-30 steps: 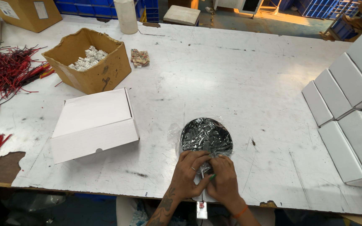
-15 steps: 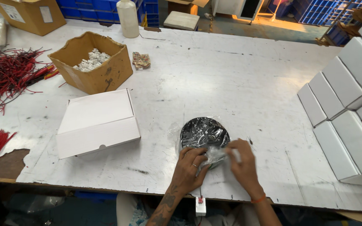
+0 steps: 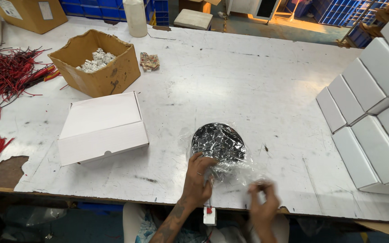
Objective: The person wipes the surface of a round black light fixture with a patterned cloth, then wraps it in a clear plastic bag. The wrapped fixture is placed into a white cardboard box, which is closed and set aside.
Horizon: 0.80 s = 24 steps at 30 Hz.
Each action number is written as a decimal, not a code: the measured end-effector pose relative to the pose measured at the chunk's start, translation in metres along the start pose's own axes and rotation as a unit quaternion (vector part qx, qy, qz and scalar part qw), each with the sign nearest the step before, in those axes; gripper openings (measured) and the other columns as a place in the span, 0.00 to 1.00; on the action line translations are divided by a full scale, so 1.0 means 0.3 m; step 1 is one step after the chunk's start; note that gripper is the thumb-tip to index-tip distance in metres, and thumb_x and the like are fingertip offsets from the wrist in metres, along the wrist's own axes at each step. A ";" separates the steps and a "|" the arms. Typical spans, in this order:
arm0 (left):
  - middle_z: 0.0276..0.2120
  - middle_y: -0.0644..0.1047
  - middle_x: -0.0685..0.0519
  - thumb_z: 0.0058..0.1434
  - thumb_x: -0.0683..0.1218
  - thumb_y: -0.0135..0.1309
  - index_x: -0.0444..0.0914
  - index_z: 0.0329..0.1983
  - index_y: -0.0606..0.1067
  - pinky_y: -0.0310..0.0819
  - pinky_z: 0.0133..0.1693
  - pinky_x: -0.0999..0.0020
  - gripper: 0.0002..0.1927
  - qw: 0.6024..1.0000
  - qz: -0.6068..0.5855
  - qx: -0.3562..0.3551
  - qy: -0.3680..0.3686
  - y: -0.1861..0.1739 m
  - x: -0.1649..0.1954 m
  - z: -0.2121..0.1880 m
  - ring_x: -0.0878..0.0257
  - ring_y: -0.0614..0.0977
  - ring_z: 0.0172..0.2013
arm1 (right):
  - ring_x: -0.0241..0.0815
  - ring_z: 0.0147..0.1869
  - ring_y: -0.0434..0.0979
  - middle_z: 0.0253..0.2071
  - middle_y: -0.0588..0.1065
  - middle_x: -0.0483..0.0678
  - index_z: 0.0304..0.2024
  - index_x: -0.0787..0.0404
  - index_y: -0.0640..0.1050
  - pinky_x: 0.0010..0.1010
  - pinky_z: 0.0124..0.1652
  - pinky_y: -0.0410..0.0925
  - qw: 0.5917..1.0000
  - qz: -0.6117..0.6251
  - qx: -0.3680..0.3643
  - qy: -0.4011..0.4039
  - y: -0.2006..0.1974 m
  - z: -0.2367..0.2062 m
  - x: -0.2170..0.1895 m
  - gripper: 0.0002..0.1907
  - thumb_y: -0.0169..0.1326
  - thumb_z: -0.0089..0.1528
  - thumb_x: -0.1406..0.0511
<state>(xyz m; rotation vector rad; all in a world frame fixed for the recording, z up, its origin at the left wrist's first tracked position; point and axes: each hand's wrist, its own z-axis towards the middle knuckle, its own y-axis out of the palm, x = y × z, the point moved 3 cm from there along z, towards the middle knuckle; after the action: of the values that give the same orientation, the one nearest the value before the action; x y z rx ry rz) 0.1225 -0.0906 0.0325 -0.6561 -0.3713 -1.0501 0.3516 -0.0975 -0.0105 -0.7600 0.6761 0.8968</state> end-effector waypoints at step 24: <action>0.36 0.81 0.52 0.58 0.39 0.57 0.39 0.44 0.76 0.77 0.30 0.66 0.10 0.980 0.140 0.054 -0.127 -0.121 0.192 0.052 0.60 0.84 0.30 | 0.38 0.35 0.78 0.37 0.80 0.52 0.52 0.71 0.76 0.28 0.33 0.70 0.846 0.328 -0.212 0.363 0.129 -0.383 0.174 0.17 0.52 0.67 0.64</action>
<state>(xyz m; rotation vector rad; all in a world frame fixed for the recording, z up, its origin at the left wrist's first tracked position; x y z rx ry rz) 0.1173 -0.1314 0.0888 -0.7239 -0.5377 -0.6738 0.3197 -0.1522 -0.1262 -1.3324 1.4987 1.4235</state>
